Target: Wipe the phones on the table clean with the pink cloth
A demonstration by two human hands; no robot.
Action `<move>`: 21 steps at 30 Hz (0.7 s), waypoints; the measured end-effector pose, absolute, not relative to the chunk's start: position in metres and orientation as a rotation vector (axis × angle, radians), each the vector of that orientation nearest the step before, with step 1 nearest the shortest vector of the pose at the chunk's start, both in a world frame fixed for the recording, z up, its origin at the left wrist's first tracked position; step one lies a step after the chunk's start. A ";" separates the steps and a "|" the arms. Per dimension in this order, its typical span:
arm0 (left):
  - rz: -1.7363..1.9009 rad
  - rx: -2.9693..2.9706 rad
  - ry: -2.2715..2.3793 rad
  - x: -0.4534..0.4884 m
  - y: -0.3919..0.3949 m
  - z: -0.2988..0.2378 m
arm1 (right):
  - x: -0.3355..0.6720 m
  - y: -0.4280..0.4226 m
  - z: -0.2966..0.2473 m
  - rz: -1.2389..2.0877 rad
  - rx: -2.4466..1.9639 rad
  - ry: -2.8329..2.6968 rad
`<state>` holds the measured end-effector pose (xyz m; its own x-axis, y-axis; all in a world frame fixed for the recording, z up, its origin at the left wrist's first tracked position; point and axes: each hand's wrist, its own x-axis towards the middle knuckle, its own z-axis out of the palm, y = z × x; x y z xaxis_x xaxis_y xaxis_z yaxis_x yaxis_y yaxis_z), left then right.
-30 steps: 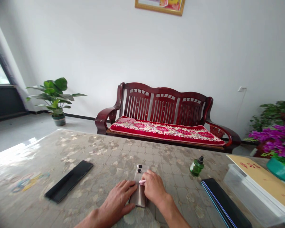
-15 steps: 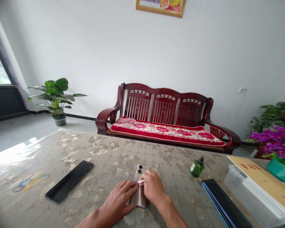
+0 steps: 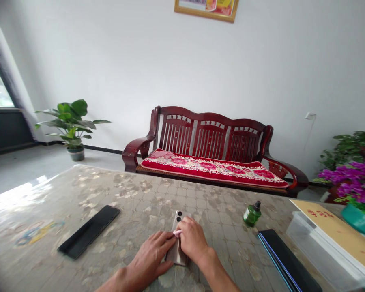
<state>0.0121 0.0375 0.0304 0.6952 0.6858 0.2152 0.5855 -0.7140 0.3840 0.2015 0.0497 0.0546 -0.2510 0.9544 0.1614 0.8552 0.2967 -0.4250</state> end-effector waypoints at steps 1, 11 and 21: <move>0.499 2.624 1.010 0.012 0.038 0.031 | 0.201 0.051 0.055 0.342 -1.638 -2.172; 0.454 2.627 1.028 0.013 0.038 0.032 | 0.198 0.050 0.059 0.310 -1.652 -2.209; 0.503 2.642 1.018 0.012 0.036 0.034 | 0.184 0.062 0.067 0.212 -1.819 -2.141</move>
<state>0.0122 0.0365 0.0340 0.6937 0.6850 0.2226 0.5929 -0.7185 0.3636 0.1836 0.0619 0.0666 -0.1355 0.9797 0.1475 0.9318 0.1766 -0.3170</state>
